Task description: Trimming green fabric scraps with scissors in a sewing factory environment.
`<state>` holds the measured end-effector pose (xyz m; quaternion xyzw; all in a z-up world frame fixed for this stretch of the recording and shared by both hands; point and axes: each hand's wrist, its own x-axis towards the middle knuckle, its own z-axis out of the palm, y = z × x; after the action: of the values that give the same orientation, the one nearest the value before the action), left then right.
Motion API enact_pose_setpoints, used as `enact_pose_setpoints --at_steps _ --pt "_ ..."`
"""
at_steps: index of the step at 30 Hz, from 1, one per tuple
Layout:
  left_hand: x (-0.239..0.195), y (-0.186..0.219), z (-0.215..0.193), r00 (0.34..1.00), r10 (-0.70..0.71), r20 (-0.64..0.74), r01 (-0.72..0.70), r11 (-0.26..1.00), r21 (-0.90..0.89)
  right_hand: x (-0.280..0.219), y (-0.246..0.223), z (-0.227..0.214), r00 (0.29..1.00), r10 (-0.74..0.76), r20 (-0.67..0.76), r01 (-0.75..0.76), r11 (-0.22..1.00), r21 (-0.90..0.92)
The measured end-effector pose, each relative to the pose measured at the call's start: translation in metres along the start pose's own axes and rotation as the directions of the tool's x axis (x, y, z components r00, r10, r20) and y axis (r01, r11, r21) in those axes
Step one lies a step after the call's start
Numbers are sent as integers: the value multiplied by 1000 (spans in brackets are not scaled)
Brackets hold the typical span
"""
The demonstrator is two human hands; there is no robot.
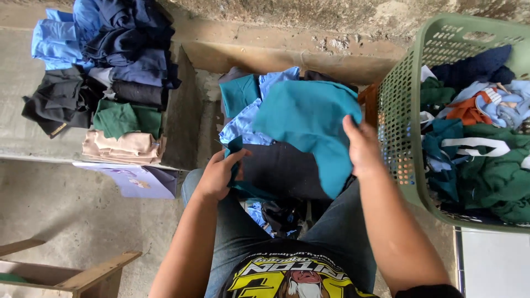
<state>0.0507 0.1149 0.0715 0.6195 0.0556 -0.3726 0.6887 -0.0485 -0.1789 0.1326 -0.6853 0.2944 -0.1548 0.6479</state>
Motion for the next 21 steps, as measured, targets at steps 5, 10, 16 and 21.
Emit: enact_pose_setpoints --at_steps 5,10,16,21 --pt "-32 34 17 995 90 36 -90 996 -6 21 152 -7 964 242 -113 -266 896 -356" --pt "-33 45 40 984 146 99 -138 987 -84 -43 119 37 951 -26 307 114 956 -270" --pt "-29 66 76 992 117 37 -117 993 -17 -77 91 82 835 -38 549 259 907 -332" --pt "-2 46 57 985 172 26 -172 985 -5 -63 166 72 884 107 455 -37 987 -159"
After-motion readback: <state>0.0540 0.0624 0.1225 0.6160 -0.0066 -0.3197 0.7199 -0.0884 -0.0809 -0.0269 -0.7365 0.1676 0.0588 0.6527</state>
